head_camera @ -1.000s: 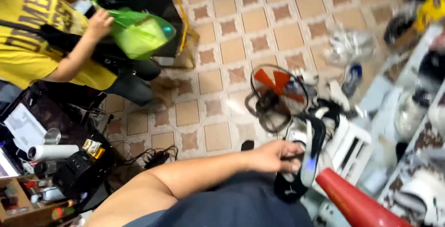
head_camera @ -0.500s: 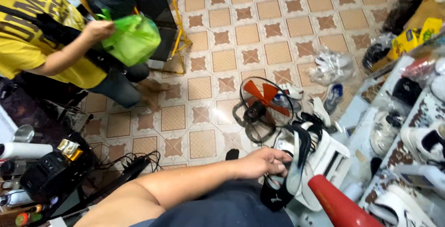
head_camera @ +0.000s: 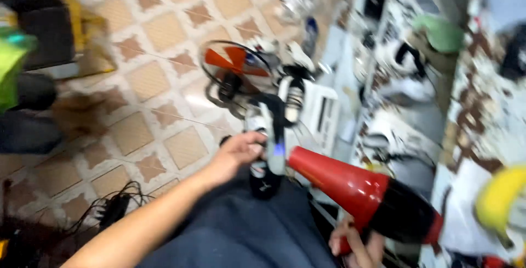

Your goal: Using a hair dryer to heat a shoe sole for bonding, then cleaning the shoe with a wipe.

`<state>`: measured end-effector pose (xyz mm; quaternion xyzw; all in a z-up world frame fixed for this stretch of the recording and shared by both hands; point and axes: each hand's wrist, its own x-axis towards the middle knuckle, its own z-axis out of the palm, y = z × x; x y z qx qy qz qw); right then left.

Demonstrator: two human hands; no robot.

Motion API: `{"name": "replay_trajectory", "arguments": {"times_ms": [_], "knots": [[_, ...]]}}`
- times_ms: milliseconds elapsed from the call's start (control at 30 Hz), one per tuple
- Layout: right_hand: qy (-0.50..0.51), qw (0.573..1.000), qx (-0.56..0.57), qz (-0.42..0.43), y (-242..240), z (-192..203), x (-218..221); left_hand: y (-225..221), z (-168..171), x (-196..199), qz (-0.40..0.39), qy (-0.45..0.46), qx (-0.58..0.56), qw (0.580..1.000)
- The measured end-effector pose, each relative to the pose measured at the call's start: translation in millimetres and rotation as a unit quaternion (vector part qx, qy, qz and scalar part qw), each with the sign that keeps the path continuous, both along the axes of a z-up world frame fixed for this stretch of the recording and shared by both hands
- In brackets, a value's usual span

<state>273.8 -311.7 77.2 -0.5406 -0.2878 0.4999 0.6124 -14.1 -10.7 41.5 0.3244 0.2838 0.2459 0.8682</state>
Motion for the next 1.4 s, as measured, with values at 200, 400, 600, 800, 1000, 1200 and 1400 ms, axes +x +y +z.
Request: {"name": "replay_trajectory", "arguments": {"times_ms": [200, 400, 600, 800, 1000, 1200, 1400], "knots": [[-0.047, 0.999, 0.008, 0.000, 67.0, 33.9, -17.2, 5.0, 13.2, -6.3, -0.003, 0.028, 0.026, 0.999], [-0.019, 1.000, -0.010, -0.016, 78.4, 37.1, -24.2, 14.9, 28.8, -5.8, -0.011, 0.039, 0.026, 0.999], [-0.013, 0.999, 0.025, 0.024, 78.8, 40.5, -24.3, 17.1, 24.4, -2.6, -0.022, 0.026, 0.012, 0.999], [-0.045, 0.999, 0.014, 0.022, 74.6, 34.9, -24.0, 18.1, 32.6, -1.7, -0.033, 0.042, 0.026, 0.998], [-0.030, 0.999, 0.007, 0.028, 76.5, 39.2, -25.4, 17.3, 28.9, -5.4, -0.025, 0.034, 0.029, 0.999], [-0.023, 0.999, 0.007, 0.031, 69.2, 28.8, -24.2, 15.0, 27.7, -8.0, -0.010, 0.042, 0.021, 0.999], [-0.027, 0.999, 0.003, 0.025, 70.4, 35.9, -26.4, 11.3, 30.0, -10.4, -0.003, 0.051, 0.018, 0.999]]}}
